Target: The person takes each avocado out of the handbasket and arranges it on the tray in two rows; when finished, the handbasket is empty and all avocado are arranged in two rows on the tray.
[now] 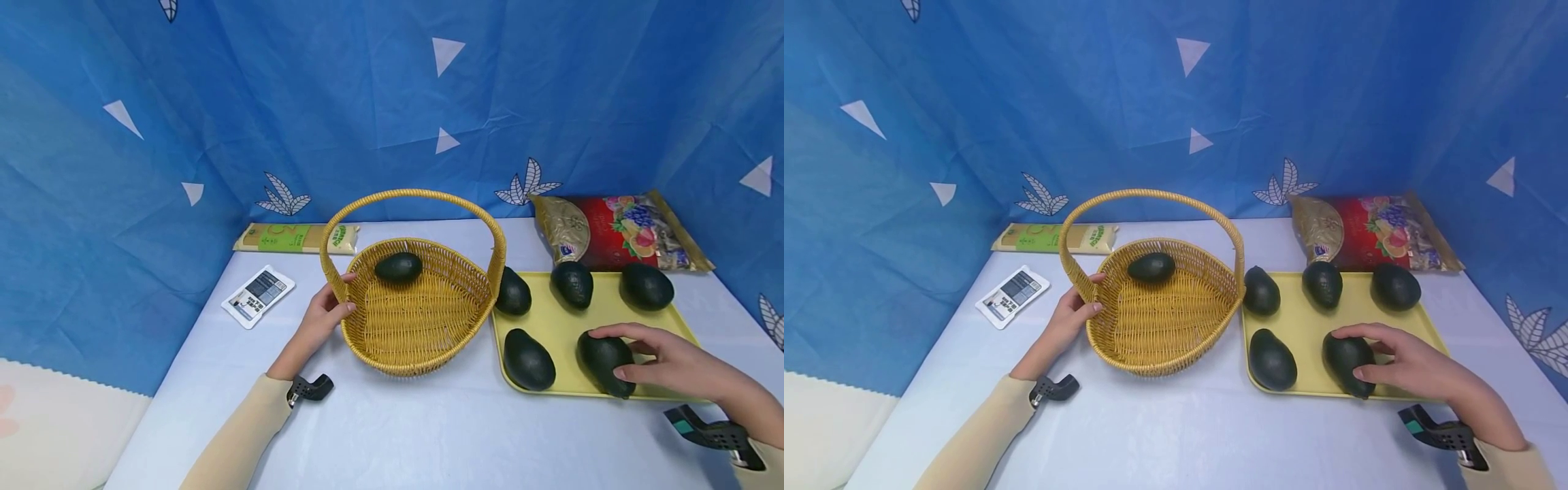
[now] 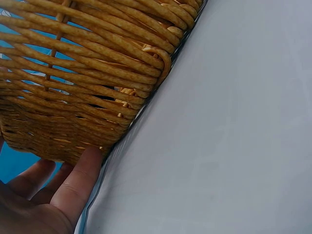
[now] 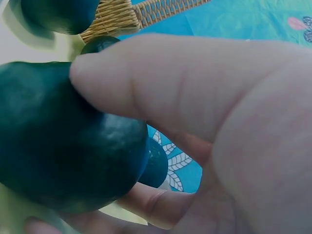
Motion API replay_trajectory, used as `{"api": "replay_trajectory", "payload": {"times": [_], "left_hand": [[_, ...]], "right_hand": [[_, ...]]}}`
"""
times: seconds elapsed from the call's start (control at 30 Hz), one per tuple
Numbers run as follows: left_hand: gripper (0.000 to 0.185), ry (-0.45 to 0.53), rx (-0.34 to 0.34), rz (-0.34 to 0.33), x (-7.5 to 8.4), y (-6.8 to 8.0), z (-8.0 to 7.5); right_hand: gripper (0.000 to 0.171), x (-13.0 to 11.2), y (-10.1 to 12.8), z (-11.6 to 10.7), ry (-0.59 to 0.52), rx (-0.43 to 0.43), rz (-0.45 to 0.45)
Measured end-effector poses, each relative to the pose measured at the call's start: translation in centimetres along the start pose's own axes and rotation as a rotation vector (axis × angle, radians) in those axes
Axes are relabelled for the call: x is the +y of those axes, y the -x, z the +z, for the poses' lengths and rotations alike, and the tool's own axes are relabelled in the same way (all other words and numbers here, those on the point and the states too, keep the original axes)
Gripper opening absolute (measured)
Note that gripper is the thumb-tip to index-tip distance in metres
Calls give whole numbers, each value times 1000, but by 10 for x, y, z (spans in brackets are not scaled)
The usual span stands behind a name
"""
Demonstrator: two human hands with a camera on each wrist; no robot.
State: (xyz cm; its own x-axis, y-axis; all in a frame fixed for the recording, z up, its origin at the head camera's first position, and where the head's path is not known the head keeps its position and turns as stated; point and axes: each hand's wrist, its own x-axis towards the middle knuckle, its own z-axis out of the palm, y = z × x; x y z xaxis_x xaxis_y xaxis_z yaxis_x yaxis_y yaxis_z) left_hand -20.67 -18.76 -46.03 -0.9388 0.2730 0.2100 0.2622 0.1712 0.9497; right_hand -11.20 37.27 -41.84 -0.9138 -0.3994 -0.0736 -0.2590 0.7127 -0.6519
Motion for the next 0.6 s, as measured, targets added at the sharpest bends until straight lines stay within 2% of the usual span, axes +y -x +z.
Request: {"api": "replay_trajectory", "payload": {"times": [0.17,0.4,0.6], "left_hand": [[60,2,0,-5,0,0,0],[60,-4,2,-13,0,0,0],[60,4,3,-20,0,-1,0]], "right_hand": [[51,0,-1,1,23,24,-2],[54,3,-1,1,-26,32,-48],[55,2,-2,1,-39,32,-22]]}}
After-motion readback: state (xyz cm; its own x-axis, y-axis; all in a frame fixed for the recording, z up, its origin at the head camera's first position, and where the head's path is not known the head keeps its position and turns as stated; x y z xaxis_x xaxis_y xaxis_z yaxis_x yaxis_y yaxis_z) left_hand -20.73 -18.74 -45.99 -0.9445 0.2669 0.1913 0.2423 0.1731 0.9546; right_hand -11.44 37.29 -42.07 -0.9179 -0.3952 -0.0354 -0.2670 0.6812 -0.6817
